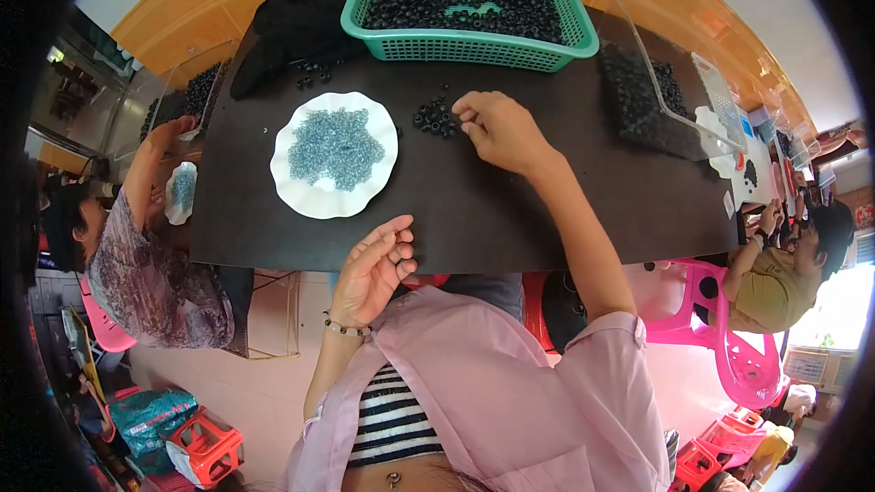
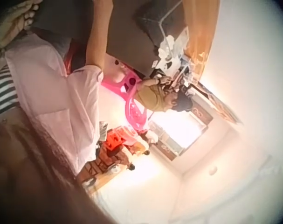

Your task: Placing small blue beads into black circular components at a table.

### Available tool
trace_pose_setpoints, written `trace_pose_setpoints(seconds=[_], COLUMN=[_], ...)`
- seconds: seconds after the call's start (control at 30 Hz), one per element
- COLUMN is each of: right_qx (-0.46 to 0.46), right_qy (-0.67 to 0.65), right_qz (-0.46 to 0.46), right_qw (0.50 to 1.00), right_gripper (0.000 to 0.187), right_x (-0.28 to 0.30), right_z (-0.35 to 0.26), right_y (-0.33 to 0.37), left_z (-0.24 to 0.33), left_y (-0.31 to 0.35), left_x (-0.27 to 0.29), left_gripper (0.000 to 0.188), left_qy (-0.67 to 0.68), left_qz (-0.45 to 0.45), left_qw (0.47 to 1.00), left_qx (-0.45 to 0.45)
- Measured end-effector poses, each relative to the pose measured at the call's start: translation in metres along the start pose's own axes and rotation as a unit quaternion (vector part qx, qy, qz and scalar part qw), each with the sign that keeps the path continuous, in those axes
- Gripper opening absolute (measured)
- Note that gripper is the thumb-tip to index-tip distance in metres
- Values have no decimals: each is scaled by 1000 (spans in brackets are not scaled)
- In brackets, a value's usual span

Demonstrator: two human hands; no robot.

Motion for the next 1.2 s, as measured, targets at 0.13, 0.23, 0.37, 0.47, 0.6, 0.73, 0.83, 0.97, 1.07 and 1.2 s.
trace_pose_setpoints(seconds=[0.13, 0.23, 0.37, 0.47, 0.6, 0.73, 0.83, 0.97, 1.07, 1.2], right_qx=[55, 60, 41, 29, 2, -33, -24, 9, 52, 104], right_qy=[54, 77, 89, 67, -6, -228, -339, -434, -392, -214], right_qz=[-12, -26, -27, -29, -32, -68, -73, -69, -60, -37], right_qw=[997, 995, 995, 997, 999, 971, 938, 898, 917, 971], right_gripper=[26, 28, 27, 25, 25, 24, 22, 21, 21, 28], right_x=[-14, -19, -23, -23, -21, -25, -33, -44, -48, -45], right_z=[0, -3, 8, 13, 5, -23, -44, -64, -78, -97], right_y=[-6, -10, -12, -15, -12, -1, 13, 29, 34, 33], left_z=[1, 4, 8, 12, 15, 19, 21, 24, 23, 23], left_y=[1, 0, -5, -6, -9, -12, -13, -13, -13, -11], left_x=[3, 3, 3, 1, 2, 0, 0, -7, -10, -12], left_gripper=[32, 32, 31, 30, 28, 26, 25, 25, 25, 26], left_qy=[1, 7, 13, 22, 17, 26, 29, 0, 11, 46], left_qz=[-4, -2, -1, 9, 19, 41, 57, 61, 61, 37], left_qw=[1000, 1000, 1000, 999, 999, 999, 998, 998, 998, 998], left_qx=[0, 4, 18, 24, 29, 24, 25, 27, 28, 11])
Point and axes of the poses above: each hand's wrist, its own y-axis away from the middle knuckle, its own x-axis out of the back of the hand, z = x × y, the point moved 3 cm from there along -y, towards the middle knuckle, and after that the axes turned 9 degrees about -z, right-handed, at the moved point
